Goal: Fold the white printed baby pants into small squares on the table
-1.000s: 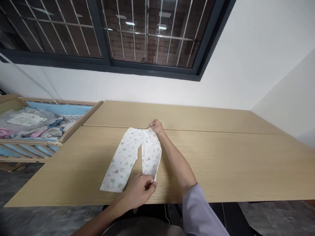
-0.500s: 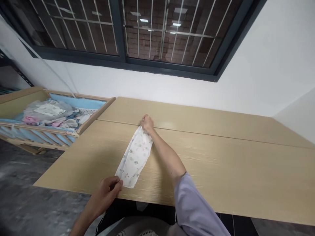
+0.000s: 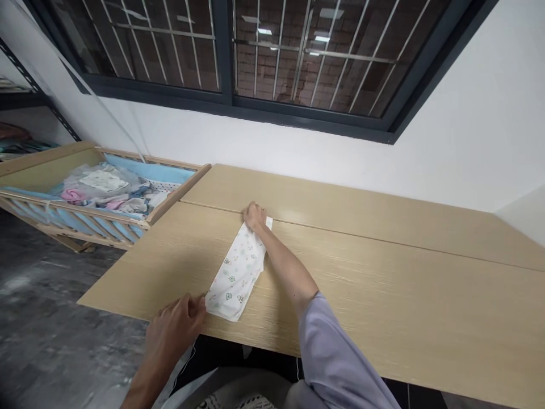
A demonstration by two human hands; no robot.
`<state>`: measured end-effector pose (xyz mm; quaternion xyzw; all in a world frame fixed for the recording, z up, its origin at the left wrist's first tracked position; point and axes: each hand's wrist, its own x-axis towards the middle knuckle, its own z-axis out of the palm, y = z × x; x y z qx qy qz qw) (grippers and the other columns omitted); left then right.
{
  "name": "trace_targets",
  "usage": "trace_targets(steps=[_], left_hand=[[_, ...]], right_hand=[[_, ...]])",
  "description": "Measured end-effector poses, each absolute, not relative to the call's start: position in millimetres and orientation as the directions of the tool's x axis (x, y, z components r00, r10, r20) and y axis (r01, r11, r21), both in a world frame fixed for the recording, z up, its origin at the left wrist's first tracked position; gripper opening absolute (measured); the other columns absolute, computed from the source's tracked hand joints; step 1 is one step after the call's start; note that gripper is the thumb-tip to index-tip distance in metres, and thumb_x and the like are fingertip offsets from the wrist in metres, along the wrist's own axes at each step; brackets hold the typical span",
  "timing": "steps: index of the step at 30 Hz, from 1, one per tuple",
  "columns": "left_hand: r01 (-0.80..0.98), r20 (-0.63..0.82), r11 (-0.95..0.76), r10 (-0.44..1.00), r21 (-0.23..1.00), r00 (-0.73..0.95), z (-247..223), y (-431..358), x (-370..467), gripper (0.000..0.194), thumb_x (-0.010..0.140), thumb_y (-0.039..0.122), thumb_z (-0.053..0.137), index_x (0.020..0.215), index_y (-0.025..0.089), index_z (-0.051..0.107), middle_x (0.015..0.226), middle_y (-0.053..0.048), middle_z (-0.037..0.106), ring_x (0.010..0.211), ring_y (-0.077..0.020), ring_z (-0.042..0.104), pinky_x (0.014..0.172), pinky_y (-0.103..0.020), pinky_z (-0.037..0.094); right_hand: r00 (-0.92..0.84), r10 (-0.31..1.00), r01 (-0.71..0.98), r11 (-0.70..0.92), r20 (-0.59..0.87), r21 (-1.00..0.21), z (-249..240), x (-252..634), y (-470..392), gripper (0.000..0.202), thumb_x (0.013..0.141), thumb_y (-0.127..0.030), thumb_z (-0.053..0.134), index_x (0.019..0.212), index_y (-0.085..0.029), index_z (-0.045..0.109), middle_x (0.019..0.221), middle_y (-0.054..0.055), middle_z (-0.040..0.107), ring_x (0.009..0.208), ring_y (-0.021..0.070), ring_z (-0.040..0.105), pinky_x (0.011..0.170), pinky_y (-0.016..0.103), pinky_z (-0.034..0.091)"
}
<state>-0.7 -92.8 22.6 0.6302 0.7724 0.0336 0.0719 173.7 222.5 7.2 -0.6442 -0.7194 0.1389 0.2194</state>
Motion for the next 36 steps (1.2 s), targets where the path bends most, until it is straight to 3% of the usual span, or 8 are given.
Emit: trace_targets(steps=[3,6,9,12,17,24,29,36], left_hand=[[0.991,0.254,-0.007,0.967,0.134,-0.027,20.6,-95.8,3.1,0.037,0.100,0.043,0.041,0.100,0.018,0.068,0.101,-0.013,0.075,0.094,-0.0288,0.070,0.083,-0.039,0.049],[0.963,0.418,-0.255,0.886,0.084,0.198,9.3,-98.4,17.8,0.041,0.101,0.040,0.041,0.123,0.013,0.063,0.127,-0.017,0.069,0.111,-0.0296,0.066,0.090,-0.040,0.050],[0.941,0.456,-0.338,0.840,0.019,0.292,-9.9,-105.8,37.3,0.050,0.101,0.041,0.043,0.138,0.010,0.056,0.145,-0.020,0.058,0.130,-0.0339,0.056,0.099,-0.044,0.049],[0.945,0.435,-0.326,0.850,-0.005,0.295,-31.3,-117.1,49.6,0.055,0.098,0.044,0.048,0.147,0.020,0.051,0.151,-0.017,0.053,0.137,-0.0404,0.049,0.106,-0.055,0.044],[0.934,0.338,-0.357,0.878,-0.010,0.339,-51.0,-127.5,48.7,0.056,0.093,0.047,0.056,0.145,0.028,0.055,0.151,-0.020,0.051,0.141,-0.0510,0.041,0.106,-0.069,0.038],[0.920,0.286,-0.389,0.878,-0.038,0.383,-49.7,-123.4,41.3,0.074,0.087,0.047,0.068,0.155,0.033,0.040,0.160,-0.021,0.038,0.139,-0.0520,0.043,0.106,-0.070,0.040],[0.921,0.278,-0.389,0.881,-0.034,0.382,-49.5,-124.8,40.6,0.080,0.088,0.047,0.067,0.158,0.034,0.030,0.164,-0.019,0.032,0.141,-0.0493,0.041,0.110,-0.067,0.038],[0.918,0.263,-0.391,0.881,-0.067,0.394,-49.7,-124.4,39.7,0.086,0.086,0.047,0.070,0.159,0.033,0.027,0.161,-0.022,0.035,0.139,-0.0496,0.044,0.109,-0.066,0.040]], right_hand=[[-0.261,0.924,0.811,0.366,0.278,-0.457,31.9,173.3,208.5,0.028,0.102,-0.034,0.045,0.121,-0.016,0.055,0.124,0.015,0.066,0.115,0.0265,0.060,0.102,0.039,0.041],[-0.494,0.751,0.659,0.652,0.439,-0.375,62.9,172.0,179.5,0.043,0.103,-0.041,0.044,0.135,-0.012,0.049,0.137,0.018,0.058,0.129,0.0284,0.053,0.111,0.043,0.038],[-0.681,0.597,0.506,0.802,0.423,-0.316,77.4,172.6,131.6,0.056,0.104,-0.049,0.042,0.147,-0.013,0.040,0.156,0.019,0.042,0.145,0.0286,0.039,0.119,0.046,0.032],[-0.847,0.458,0.377,0.876,0.270,-0.302,58.2,177.5,77.7,0.062,0.105,-0.054,0.036,0.155,-0.017,0.033,0.167,0.017,0.023,0.154,0.0293,0.023,0.122,0.049,0.028],[-0.940,0.330,0.292,0.911,0.088,-0.291,-5.9,191.7,31.1,0.062,0.108,-0.047,0.033,0.158,-0.011,0.032,0.165,0.020,0.024,0.155,0.0275,0.020,0.124,0.044,0.023],[-0.896,0.440,0.410,0.871,0.057,-0.273,-33.1,205.6,73.9,0.063,0.106,-0.055,0.031,0.160,-0.020,0.031,0.167,0.011,0.022,0.156,0.0249,0.018,0.126,0.047,0.016],[-0.772,0.635,0.614,0.736,-0.025,-0.285,-36.4,224.7,144.2,0.072,0.103,-0.065,0.025,0.163,-0.024,0.022,0.169,0.007,0.014,0.157,0.0256,0.011,0.128,0.048,0.007],[-0.623,0.781,0.773,0.607,-0.045,-0.186,-37.4,257.5,220.1,0.069,0.104,-0.058,0.018,0.164,-0.024,0.016,0.170,0.003,0.006,0.158,0.0241,0.005,0.127,0.048,0.004]])
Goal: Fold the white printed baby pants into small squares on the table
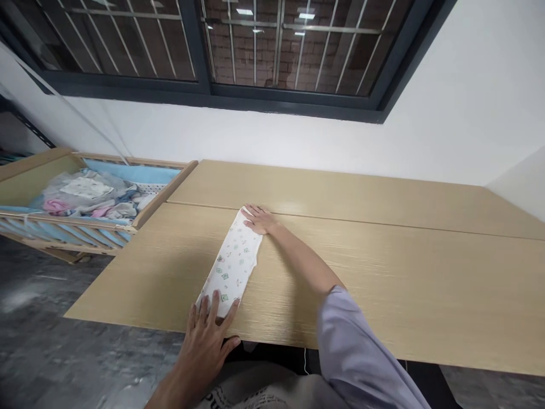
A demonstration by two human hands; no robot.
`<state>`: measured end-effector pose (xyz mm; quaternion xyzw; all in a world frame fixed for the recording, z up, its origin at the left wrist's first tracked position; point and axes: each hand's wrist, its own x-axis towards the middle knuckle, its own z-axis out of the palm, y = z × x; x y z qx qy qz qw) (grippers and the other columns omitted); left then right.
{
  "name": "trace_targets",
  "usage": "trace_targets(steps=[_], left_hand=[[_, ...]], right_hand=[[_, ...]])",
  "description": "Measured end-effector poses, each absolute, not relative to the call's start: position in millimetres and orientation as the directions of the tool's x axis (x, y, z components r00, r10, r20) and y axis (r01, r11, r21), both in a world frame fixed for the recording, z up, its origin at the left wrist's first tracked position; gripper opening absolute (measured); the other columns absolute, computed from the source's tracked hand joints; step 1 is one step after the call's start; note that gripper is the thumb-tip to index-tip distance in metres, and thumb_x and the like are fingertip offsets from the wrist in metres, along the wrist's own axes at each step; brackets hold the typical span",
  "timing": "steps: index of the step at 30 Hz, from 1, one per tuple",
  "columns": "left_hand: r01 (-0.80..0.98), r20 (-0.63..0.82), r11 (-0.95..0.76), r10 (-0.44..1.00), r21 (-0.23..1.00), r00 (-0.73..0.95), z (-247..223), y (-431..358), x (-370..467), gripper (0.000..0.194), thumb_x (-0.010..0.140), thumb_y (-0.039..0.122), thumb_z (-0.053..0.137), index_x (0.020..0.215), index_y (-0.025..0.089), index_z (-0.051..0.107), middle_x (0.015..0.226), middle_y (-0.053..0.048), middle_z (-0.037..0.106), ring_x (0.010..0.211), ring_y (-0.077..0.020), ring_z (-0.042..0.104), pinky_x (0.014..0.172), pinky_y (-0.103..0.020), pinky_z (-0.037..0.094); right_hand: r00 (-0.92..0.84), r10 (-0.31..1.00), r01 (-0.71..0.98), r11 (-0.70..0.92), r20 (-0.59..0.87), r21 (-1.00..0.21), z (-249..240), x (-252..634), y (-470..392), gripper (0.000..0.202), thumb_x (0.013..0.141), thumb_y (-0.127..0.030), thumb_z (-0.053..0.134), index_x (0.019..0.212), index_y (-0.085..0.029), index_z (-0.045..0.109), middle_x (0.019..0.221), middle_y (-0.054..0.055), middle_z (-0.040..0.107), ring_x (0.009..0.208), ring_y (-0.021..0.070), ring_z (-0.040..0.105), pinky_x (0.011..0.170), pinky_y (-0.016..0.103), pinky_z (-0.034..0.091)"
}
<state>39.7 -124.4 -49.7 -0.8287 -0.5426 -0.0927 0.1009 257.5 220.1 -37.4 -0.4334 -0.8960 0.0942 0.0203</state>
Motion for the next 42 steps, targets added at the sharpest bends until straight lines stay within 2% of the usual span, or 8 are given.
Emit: trace_targets(steps=[7,11,16,19,24,31,37,42], left_hand=[[0.920,0.267,-0.387,0.882,-0.062,0.389,-44.3,-125.1,41.2,0.078,0.089,0.046,0.066,0.158,0.033,0.032,0.158,-0.021,0.041,0.139,-0.0482,0.045,0.108,-0.066,0.040],[0.915,0.240,-0.398,0.897,0.072,0.371,-25.7,-112.2,26.9,0.058,0.099,0.042,0.051,0.155,0.031,0.039,0.148,-0.014,0.056,0.132,-0.0365,0.056,0.111,-0.065,0.039],[0.837,0.312,-0.482,0.862,0.259,0.400,-10.3,-88.4,-1.5,0.038,0.101,0.040,0.049,0.132,0.021,0.059,0.129,-0.011,0.070,0.115,-0.0248,0.067,0.104,-0.045,0.052],[0.795,0.357,-0.549,0.819,0.258,0.449,-13.4,-86.1,-8.3,0.030,0.099,0.040,0.054,0.120,0.022,0.065,0.125,-0.010,0.072,0.114,-0.0242,0.068,0.100,-0.041,0.054],[0.751,0.345,-0.634,0.757,0.183,0.555,-24.7,-99.8,-10.6,0.041,0.094,0.036,0.062,0.133,0.022,0.061,0.130,-0.011,0.070,0.114,-0.0255,0.068,0.097,-0.040,0.056],[0.652,0.349,-0.743,0.657,0.152,0.668,-24.0,-117.1,-14.1,0.040,0.095,0.005,0.047,0.122,0.027,0.066,0.118,-0.003,0.075,0.104,-0.0171,0.070,0.097,-0.032,0.054],[0.635,0.389,-0.708,0.704,0.311,0.594,-3.4,-115.4,-2.5,0.036,0.097,0.006,0.044,0.120,0.026,0.064,0.109,-0.003,0.074,0.096,-0.0147,0.069,0.088,-0.026,0.055],[0.642,0.516,-0.569,0.803,0.513,0.299,36.1,-66.7,25.7,0.026,0.100,0.021,0.050,0.123,0.023,0.062,0.106,-0.004,0.072,0.098,-0.0148,0.069,0.088,-0.025,0.055]], right_hand=[[-0.640,0.767,0.754,0.638,0.041,-0.156,-40.1,258.7,219.7,0.064,0.106,-0.049,0.019,0.163,-0.020,0.023,0.170,0.008,0.014,0.157,0.0248,0.009,0.127,0.048,0.007],[-0.583,0.782,0.765,0.619,0.220,-0.177,-23.7,251.8,188.6,0.062,0.105,-0.041,0.030,0.159,-0.011,0.029,0.168,0.016,0.019,0.157,0.0295,0.013,0.126,0.051,0.012],[-0.632,0.724,0.623,0.687,0.278,-0.373,5.8,243.4,92.9,0.041,0.105,-0.032,0.040,0.137,-0.014,0.058,0.136,0.018,0.059,0.126,0.0282,0.056,0.108,0.049,0.045],[-0.791,0.575,0.438,0.771,0.209,-0.462,16.2,241.0,23.4,0.035,0.106,-0.032,0.041,0.129,-0.017,0.063,0.126,0.012,0.067,0.115,0.0213,0.063,0.102,0.039,0.051],[-0.824,0.530,0.448,0.827,0.203,-0.339,-1.8,244.1,-66.6,0.057,0.099,-0.049,0.055,0.144,-0.014,0.052,0.144,0.016,0.057,0.137,0.0286,0.050,0.115,0.046,0.041],[-0.680,0.634,0.620,0.765,0.367,-0.172,-53.1,248.1,-122.9,0.035,0.098,-0.017,0.056,0.131,-0.023,0.062,0.136,0.012,0.065,0.133,0.0286,0.054,0.113,0.051,0.047],[-0.575,0.758,0.591,0.645,0.309,-0.484,-8.0,254.0,-117.1,0.029,0.100,-0.018,0.051,0.126,-0.026,0.062,0.122,0.007,0.071,0.123,0.0218,0.062,0.112,0.044,0.049],[-0.480,0.827,0.536,0.540,0.291,-0.649,51.2,265.8,-64.6,0.022,0.105,-0.028,0.044,0.119,-0.024,0.060,0.116,0.010,0.066,0.114,0.0224,0.062,0.097,0.040,0.056]])
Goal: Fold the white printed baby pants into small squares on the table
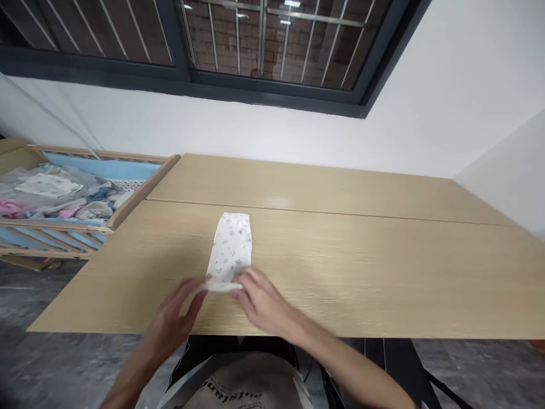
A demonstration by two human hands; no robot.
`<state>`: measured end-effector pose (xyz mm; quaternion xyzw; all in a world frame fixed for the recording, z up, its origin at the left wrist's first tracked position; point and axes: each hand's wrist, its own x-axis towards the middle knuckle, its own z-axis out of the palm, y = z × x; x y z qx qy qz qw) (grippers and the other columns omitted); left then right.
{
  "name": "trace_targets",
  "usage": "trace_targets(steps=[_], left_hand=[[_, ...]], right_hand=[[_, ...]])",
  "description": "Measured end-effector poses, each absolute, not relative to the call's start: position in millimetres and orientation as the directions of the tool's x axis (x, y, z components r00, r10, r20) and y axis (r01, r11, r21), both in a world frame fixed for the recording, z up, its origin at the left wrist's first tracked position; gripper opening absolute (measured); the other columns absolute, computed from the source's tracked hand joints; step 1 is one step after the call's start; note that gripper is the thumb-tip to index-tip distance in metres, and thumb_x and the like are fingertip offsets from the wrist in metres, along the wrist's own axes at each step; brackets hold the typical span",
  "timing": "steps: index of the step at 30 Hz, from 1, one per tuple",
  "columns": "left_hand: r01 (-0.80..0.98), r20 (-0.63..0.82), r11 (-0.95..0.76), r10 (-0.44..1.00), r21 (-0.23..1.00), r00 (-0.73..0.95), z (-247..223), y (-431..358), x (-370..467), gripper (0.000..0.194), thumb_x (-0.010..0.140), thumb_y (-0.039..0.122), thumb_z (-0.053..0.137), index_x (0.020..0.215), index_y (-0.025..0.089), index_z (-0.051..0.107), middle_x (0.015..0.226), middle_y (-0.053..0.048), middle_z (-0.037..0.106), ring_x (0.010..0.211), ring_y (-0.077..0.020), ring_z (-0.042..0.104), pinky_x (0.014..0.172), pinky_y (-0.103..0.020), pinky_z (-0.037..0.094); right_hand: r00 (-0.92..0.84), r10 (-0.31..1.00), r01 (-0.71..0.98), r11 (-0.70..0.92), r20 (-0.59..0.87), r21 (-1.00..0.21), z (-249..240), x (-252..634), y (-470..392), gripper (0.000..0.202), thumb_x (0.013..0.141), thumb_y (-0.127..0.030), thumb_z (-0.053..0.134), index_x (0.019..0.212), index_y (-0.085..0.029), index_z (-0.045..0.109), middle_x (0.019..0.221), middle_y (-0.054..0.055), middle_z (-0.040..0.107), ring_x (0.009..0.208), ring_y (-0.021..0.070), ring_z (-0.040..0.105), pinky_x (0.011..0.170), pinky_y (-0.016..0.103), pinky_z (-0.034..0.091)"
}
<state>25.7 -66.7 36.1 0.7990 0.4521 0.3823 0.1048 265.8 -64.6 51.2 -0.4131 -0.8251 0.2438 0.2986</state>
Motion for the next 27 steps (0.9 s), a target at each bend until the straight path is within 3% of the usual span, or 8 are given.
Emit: trace_targets(steps=[3,5,8,13,18,24,27], left_hand=[[0.662,0.534,-0.449,0.841,0.601,0.085,60.9,-11.8,42.7,0.026,0.097,0.037,0.057,0.115,0.020,0.066,0.100,-0.003,0.074,0.088,-0.0162,0.069,0.084,-0.026,0.055],[0.664,0.438,-0.365,0.897,0.653,0.062,70.0,29.7,50.6,0.030,0.096,0.042,0.056,0.112,0.020,0.068,0.104,-0.004,0.075,0.088,-0.0173,0.068,0.085,-0.028,0.055],[0.714,0.288,-0.275,0.952,0.644,0.108,67.3,88.2,58.1,0.031,0.098,0.037,0.049,0.116,0.018,0.066,0.112,-0.006,0.073,0.094,-0.0183,0.067,0.088,-0.030,0.052],[0.796,0.218,-0.230,0.968,0.560,0.126,34.6,149.3,67.3,0.024,0.096,0.022,0.051,0.111,0.014,0.068,0.116,-0.013,0.071,0.107,-0.0219,0.062,0.096,-0.033,0.047],[0.860,0.155,-0.177,0.981,0.479,0.116,5.1,163.4,74.0,0.022,0.097,0.019,0.051,0.111,0.014,0.068,0.115,-0.015,0.069,0.111,-0.0238,0.060,0.097,-0.034,0.044],[0.900,0.139,-0.148,0.985,0.409,0.098,4.8,164.3,80.0,0.025,0.099,0.022,0.048,0.115,0.014,0.066,0.120,-0.016,0.066,0.111,-0.0245,0.059,0.096,-0.033,0.043],[0.919,0.159,-0.129,0.985,0.372,0.074,17.4,153.5,84.0,0.031,0.099,0.025,0.048,0.124,0.012,0.061,0.124,-0.019,0.064,0.116,-0.0284,0.058,0.098,-0.037,0.042]], right_hand=[[-0.348,0.860,0.500,0.507,0.374,-0.702,65.3,269.9,-8.8,0.024,0.104,-0.034,0.045,0.117,-0.022,0.062,0.107,0.010,0.067,0.099,0.0231,0.064,0.087,0.040,0.055],[-0.227,0.893,0.486,0.449,0.388,-0.750,62.4,270.2,35.1,0.029,0.100,-0.038,0.052,0.120,-0.020,0.061,0.102,0.007,0.068,0.087,0.0204,0.064,0.079,0.035,0.054],[-0.151,0.926,0.485,0.375,0.346,-0.790,43.4,268.0,98.7,0.027,0.094,-0.038,0.054,0.110,-0.017,0.063,0.089,0.004,0.067,0.074,0.0174,0.061,0.071,0.031,0.051],[-0.098,0.967,0.626,0.244,0.235,-0.741,0.2,261.1,162.5,0.018,0.087,-0.027,0.053,0.098,-0.018,0.064,0.091,0.005,0.068,0.077,0.0173,0.059,0.074,0.030,0.050],[-0.068,0.975,0.678,0.201,0.212,-0.707,-27.5,256.0,176.2,0.017,0.084,-0.022,0.051,0.088,-0.017,0.067,0.089,0.007,0.069,0.086,0.0203,0.059,0.085,0.034,0.050],[-0.049,0.979,0.713,0.173,0.198,-0.679,-38.1,253.4,179.0,0.020,0.087,-0.021,0.051,0.094,-0.016,0.069,0.100,0.010,0.070,0.100,0.0222,0.060,0.093,0.035,0.049],[-0.045,0.982,0.722,0.158,0.182,-0.673,-30.8,255.5,175.2,0.027,0.091,-0.024,0.049,0.109,-0.014,0.067,0.107,0.012,0.069,0.103,0.0233,0.061,0.094,0.037,0.050]])
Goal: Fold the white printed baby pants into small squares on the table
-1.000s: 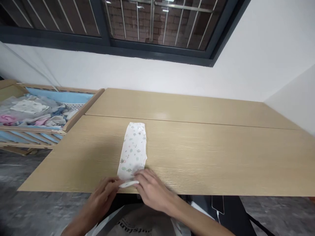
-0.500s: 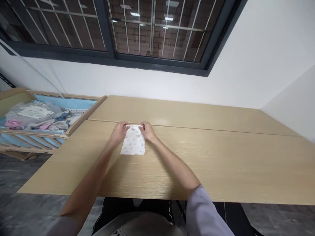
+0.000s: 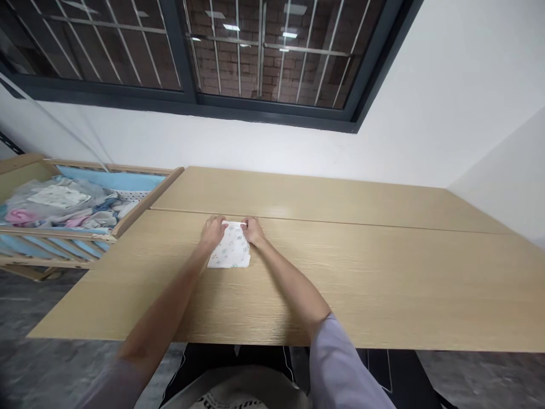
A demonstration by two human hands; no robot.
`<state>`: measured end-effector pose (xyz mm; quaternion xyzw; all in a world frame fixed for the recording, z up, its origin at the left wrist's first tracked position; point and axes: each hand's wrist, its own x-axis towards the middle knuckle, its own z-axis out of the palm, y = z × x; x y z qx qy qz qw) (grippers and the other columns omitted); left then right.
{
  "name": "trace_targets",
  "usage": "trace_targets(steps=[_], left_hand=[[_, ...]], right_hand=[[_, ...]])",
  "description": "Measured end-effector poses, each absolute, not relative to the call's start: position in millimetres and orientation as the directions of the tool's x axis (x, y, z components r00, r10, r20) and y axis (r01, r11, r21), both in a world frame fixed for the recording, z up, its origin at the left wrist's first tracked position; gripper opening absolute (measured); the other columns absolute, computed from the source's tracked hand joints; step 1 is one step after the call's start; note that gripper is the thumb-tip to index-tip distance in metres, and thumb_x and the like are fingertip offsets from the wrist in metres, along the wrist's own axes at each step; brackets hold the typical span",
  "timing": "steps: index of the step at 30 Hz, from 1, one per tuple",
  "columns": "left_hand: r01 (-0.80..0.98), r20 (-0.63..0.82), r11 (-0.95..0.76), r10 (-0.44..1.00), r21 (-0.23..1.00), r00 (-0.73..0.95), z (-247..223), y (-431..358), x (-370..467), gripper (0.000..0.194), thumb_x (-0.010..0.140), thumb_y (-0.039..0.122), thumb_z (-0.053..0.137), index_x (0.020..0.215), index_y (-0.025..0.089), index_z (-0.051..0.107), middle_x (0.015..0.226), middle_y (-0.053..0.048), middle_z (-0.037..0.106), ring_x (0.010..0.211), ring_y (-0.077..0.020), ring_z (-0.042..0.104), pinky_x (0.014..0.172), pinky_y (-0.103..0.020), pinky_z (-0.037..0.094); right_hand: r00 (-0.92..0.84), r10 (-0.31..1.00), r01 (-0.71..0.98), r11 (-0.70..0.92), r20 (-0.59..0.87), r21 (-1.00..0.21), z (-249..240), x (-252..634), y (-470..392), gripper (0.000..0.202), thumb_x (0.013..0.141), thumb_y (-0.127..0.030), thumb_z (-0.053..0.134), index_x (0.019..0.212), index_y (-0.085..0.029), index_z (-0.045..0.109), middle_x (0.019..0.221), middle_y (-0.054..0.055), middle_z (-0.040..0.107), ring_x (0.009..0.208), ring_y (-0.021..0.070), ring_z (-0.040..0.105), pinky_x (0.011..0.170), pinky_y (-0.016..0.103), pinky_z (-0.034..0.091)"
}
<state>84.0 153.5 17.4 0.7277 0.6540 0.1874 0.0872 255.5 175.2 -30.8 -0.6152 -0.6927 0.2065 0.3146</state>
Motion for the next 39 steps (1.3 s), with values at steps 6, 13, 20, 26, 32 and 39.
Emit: trace_targets(steps=[6,13,20,26,32,39], left_hand=[[0.956,0.344,-0.181,0.934,0.233,0.093,6.2,49.3,95.6,0.065,0.101,0.050,0.038,0.145,0.002,0.041,0.147,-0.030,0.048,0.136,-0.0413,0.046,0.107,-0.051,0.040],[0.974,0.345,-0.220,0.919,0.049,0.190,-47.2,-39.1,102.2,0.067,0.099,0.053,0.040,0.132,-0.003,0.059,0.144,-0.031,0.054,0.141,-0.0437,0.044,0.113,-0.056,0.040],[0.969,0.350,-0.242,0.912,0.043,0.212,-57.1,-33.1,91.6,0.070,0.099,0.055,0.040,0.135,-0.003,0.058,0.149,-0.032,0.048,0.143,-0.0419,0.043,0.116,-0.057,0.038],[0.966,0.331,-0.259,0.914,0.027,0.235,-53.8,-32.4,84.9,0.069,0.101,0.051,0.038,0.147,0.000,0.047,0.156,-0.027,0.041,0.144,-0.0398,0.042,0.117,-0.054,0.039],[0.959,0.309,-0.282,0.914,0.018,0.263,-51.0,-32.1,80.2,0.065,0.102,0.048,0.040,0.147,0.002,0.047,0.158,-0.026,0.038,0.145,-0.0395,0.041,0.117,-0.055,0.039],[0.954,0.312,-0.295,0.912,0.045,0.267,-50.3,-29.2,77.0,0.064,0.102,0.049,0.040,0.146,0.003,0.049,0.156,-0.026,0.042,0.143,-0.0393,0.044,0.116,-0.055,0.040]], right_hand=[[-0.443,0.808,0.698,0.583,0.388,-0.417,25.5,262.6,140.8,0.062,0.104,-0.043,0.036,0.155,-0.007,0.033,0.156,0.022,0.041,0.146,0.0290,0.037,0.121,0.045,0.028],[-0.960,0.198,0.168,0.972,0.196,-0.163,22.9,241.1,92.1,0.063,0.106,-0.042,0.041,0.160,-0.013,0.025,0.168,0.012,0.022,0.156,0.0202,0.015,0.127,0.037,0.013],[-0.951,0.295,0.261,0.924,0.090,-0.279,-32.4,236.5,98.1,0.062,0.108,-0.042,0.036,0.161,-0.012,0.024,0.166,0.014,0.024,0.156,0.0238,0.018,0.127,0.044,0.016],[-0.901,0.431,0.423,0.861,-0.034,-0.283,-27.3,246.0,147.9,0.061,0.107,-0.046,0.034,0.161,-0.020,0.027,0.168,0.006,0.019,0.156,0.0239,0.016,0.128,0.046,0.012],[-0.860,0.509,0.489,0.842,0.038,-0.227,-19.9,268.1,189.4,0.056,0.107,-0.040,0.034,0.161,-0.025,0.027,0.167,0.001,0.022,0.156,0.0181,0.018,0.128,0.042,0.010],[-0.854,0.516,0.493,0.844,0.064,-0.210,-13.7,265.2,178.8,0.058,0.107,-0.041,0.036,0.161,-0.021,0.028,0.167,0.006,0.024,0.156,0.0205,0.019,0.128,0.043,0.012]])
